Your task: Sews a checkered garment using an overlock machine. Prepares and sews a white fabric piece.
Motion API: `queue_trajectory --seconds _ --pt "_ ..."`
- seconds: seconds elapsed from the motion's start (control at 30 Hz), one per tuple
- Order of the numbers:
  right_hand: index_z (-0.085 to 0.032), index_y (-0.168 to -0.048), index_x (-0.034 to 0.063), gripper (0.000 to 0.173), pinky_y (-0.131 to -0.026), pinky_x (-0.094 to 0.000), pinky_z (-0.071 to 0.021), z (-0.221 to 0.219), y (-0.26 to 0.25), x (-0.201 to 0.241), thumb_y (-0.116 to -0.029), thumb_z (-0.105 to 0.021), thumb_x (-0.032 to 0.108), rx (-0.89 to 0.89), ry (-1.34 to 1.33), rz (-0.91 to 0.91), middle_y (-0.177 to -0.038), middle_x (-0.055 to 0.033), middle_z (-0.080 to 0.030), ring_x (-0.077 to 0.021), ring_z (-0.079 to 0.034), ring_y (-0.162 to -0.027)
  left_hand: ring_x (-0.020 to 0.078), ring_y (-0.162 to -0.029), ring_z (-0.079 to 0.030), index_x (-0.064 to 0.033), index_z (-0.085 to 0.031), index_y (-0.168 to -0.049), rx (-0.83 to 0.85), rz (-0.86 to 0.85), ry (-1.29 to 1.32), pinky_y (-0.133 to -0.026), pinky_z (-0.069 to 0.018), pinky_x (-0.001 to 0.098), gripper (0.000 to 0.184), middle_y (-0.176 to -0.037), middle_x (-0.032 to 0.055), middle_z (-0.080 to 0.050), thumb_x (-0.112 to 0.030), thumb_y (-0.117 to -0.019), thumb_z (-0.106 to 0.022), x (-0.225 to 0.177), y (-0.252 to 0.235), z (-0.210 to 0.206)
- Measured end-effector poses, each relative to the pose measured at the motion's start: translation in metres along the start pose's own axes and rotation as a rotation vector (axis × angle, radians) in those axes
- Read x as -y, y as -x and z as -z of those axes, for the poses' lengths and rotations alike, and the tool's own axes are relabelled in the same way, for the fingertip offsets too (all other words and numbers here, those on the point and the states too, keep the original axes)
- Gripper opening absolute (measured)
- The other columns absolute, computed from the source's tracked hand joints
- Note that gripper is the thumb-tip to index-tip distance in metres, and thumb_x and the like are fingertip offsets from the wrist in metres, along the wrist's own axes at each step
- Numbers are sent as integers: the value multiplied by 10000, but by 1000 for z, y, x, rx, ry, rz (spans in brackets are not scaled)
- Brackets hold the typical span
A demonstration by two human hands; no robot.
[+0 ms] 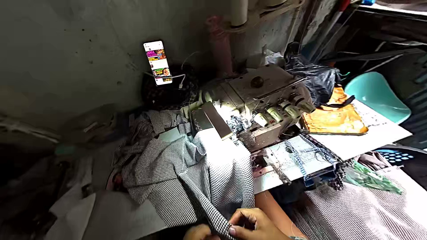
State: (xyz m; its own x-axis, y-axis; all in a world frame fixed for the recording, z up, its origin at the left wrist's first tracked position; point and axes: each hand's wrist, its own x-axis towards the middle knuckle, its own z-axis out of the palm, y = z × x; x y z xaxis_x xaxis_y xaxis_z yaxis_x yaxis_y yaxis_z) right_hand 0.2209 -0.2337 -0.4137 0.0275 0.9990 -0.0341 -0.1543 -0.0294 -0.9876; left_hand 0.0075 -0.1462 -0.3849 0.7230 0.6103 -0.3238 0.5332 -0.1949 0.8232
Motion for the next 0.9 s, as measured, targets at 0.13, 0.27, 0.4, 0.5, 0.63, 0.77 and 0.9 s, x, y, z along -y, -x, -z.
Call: queue_trajectory --seconds 0.13,0.27,0.4,0.5,0.63,0.77,0.9 --pt "-675 -1017 -82 154 -729 -196 -514 -3 12 17 -934 -674 48 25 1 12 -860 -45 -689 2 -610 -761 90 -798 -718 -9 -540 -1342 -334 166 532 -688 -606 294 513 -959 1 -744 -361 -1108 -250 5 -54 41" --pt "-636 -1197 -76 295 -728 -261 -551 5 18 24 -928 -688 34 104 14 -12 -905 -88 -708 -66 -651 -763 -34 -632 -625 -142 -599 -1140 -709 -34 742 -553 -521 135 388 -809 -125 -678 -235 -1123 -223 -27 -89 87" --pt "-707 -1113 -90 244 -737 -257 -541 31 12 33 -910 -708 47 116 192 78 -936 -145 -720 -100 -652 -787 -11 -709 -673 -228 -636 -1058 -775 -346 834 -626 -567 168 492 -858 -147 -714 -260 -1122 -149 -59 -85 145" --pt "-763 -976 -9 169 -714 -294 -553 56 -6 40 -895 -708 129 66 460 245 -868 -114 -725 -138 -675 -780 17 -685 -680 -245 -634 -1013 -792 -492 894 -610 -576 192 558 -803 -120 -710 -321 -1120 -92 -75 -83 185" --pt "-777 -913 66 193 -679 -342 -566 84 -38 60 -901 -683 234 -163 715 341 -812 -59 -717 -141 -677 -732 -7 -848 -671 -254 -564 -1221 -922 -392 584 -774 -571 206 431 -964 -139 -686 -358 -1125 -157 -59 -92 233" --pt "-774 -935 68 209 -599 -353 -550 82 -58 71 -899 -630 215 -378 887 426 -821 -66 -691 -167 -659 -683 495 -1283 -540 119 -522 -1394 -832 -28 -447 -1070 -391 657 463 -1345 346 -576 -220 -1093 -425 -54 -103 193" --pt "-748 -1015 55 199 -698 -219 -552 68 -62 73 -895 -630 161 -426 797 574 -885 -62 -723 -95 -676 -765 362 -1090 -665 -8 -743 -983 -690 -614 -604 -962 -437 605 350 -1072 181 -723 -178 -977 -438 -86 -131 66"
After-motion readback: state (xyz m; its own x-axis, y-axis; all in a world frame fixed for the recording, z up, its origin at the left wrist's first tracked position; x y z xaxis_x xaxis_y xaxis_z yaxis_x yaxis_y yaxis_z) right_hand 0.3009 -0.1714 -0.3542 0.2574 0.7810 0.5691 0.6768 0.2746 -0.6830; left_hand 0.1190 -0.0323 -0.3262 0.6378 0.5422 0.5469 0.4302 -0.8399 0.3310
